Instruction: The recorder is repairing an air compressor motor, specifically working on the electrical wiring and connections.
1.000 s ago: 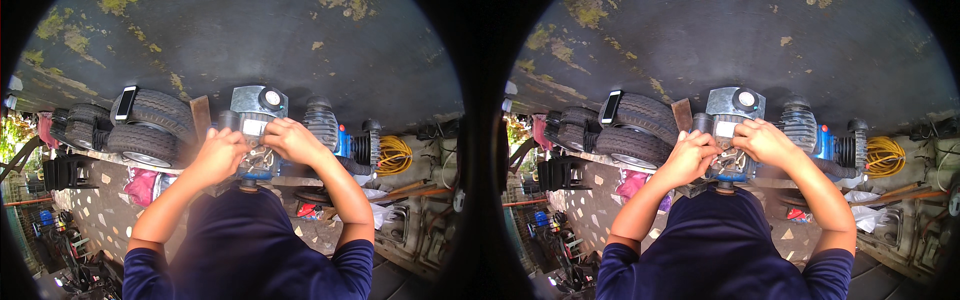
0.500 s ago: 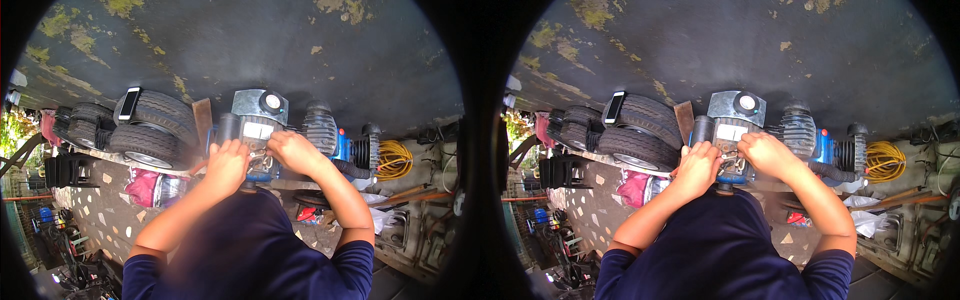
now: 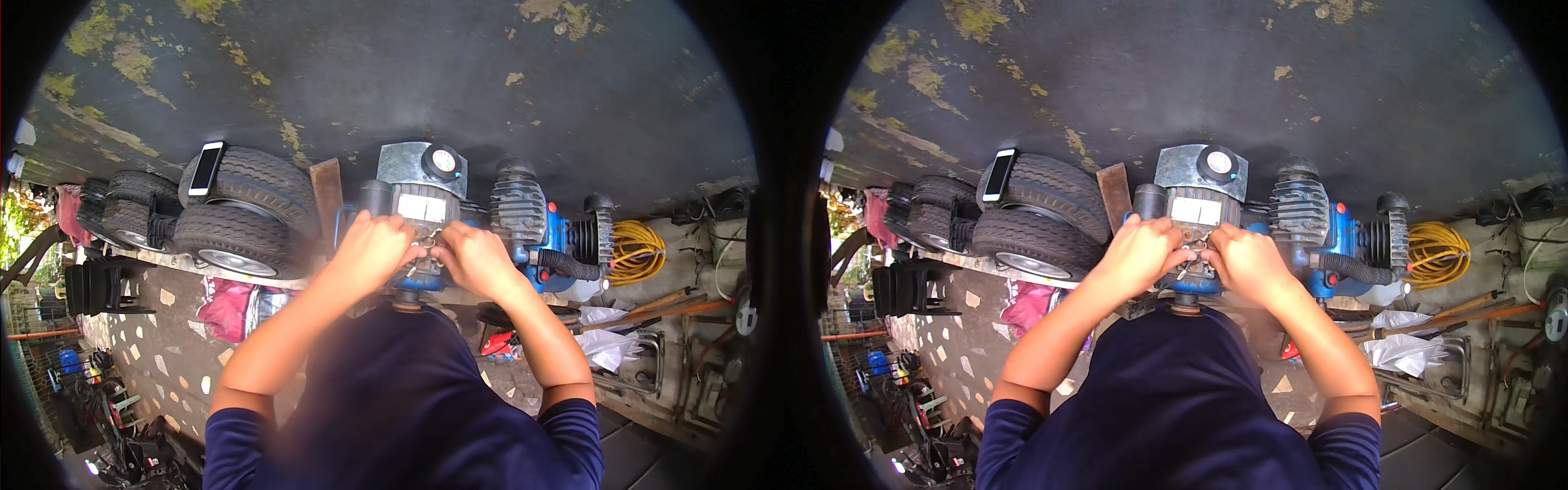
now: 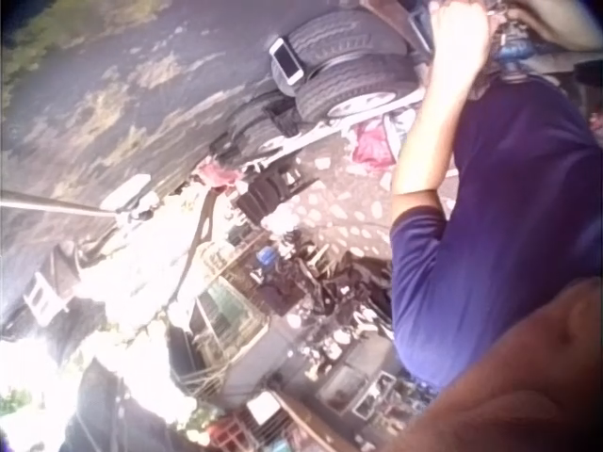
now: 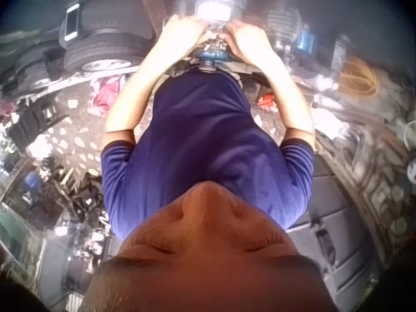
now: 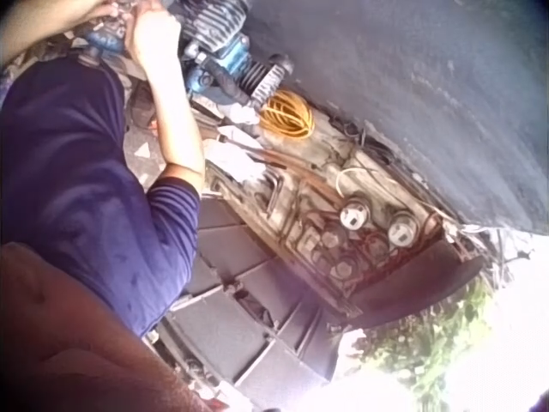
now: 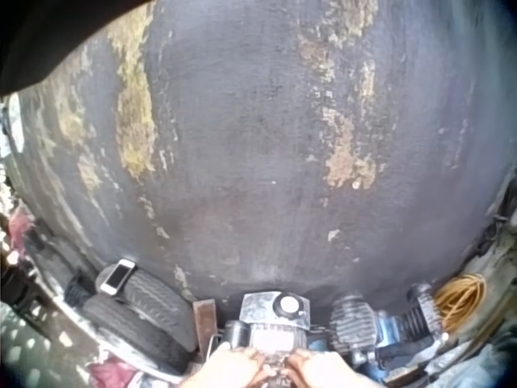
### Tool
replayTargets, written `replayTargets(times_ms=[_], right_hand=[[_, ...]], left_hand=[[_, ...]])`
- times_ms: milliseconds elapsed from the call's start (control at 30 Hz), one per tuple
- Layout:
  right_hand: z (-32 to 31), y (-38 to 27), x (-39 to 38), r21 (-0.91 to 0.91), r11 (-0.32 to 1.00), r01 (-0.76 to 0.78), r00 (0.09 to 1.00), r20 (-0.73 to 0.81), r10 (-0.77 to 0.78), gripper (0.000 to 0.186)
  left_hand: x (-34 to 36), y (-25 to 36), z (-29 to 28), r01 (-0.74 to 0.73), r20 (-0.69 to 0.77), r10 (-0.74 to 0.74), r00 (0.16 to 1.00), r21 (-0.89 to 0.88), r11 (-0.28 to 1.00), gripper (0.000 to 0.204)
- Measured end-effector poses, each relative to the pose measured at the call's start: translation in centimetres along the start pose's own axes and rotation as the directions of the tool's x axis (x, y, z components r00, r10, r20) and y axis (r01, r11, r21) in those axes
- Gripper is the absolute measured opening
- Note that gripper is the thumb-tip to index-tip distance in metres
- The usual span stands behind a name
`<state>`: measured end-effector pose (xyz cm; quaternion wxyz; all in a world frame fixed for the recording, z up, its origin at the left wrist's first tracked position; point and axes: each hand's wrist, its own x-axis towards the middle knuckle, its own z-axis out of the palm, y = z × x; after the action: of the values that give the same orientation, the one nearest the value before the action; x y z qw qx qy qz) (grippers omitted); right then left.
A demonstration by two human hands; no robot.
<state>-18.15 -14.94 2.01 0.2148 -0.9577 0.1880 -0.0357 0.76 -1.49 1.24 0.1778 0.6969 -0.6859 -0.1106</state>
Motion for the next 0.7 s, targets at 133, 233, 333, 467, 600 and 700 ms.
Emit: replayTargets(times_ms=[133,233,333,467,600,700], right_hand=[[0.0,-0.3,-0.2,-0.050,0.999,0.018,0.999,-0.029,-0.020,0.027],[-0.1,-0.3,-0.5,-0.064,0.997,0.034,0.998,-0.051,-0.037,0.028],[0.0,-0.3,-0.7,-0.013,1.000,-0.012,0.999,-0.030,0.011,0.030],[0.2,0.0,-0.6,0.040,0.999,0.002,0.999,-0.041,-0.001,0.028],[0.5,-0.1,-0.9,0.064,0.996,0.060,0.993,-0.103,-0.053,0.024],[0.8,-0.8,-1.0,0.023,0.999,0.024,0.995,-0.094,-0.021,0.021]], left_hand=[[1.8,-0.2,-1.0,-0.104,0.109,0.098,0.989,0.059,0.993,0.032],[2.7,-0.2,-1.0,-0.166,0.127,0.155,0.980,0.082,0.983,0.031],[3.6,-0.4,-1.3,-0.215,0.198,0.191,0.962,0.112,0.970,0.029],[4.4,-0.2,-0.5,-0.310,0.236,0.263,0.935,0.189,0.932,0.029],[4.2,0.5,-0.2,-0.249,0.284,0.189,0.940,0.192,0.949,0.028],[3.7,0.5,0.4,-0.208,0.235,0.160,0.959,0.194,0.959,0.027]])
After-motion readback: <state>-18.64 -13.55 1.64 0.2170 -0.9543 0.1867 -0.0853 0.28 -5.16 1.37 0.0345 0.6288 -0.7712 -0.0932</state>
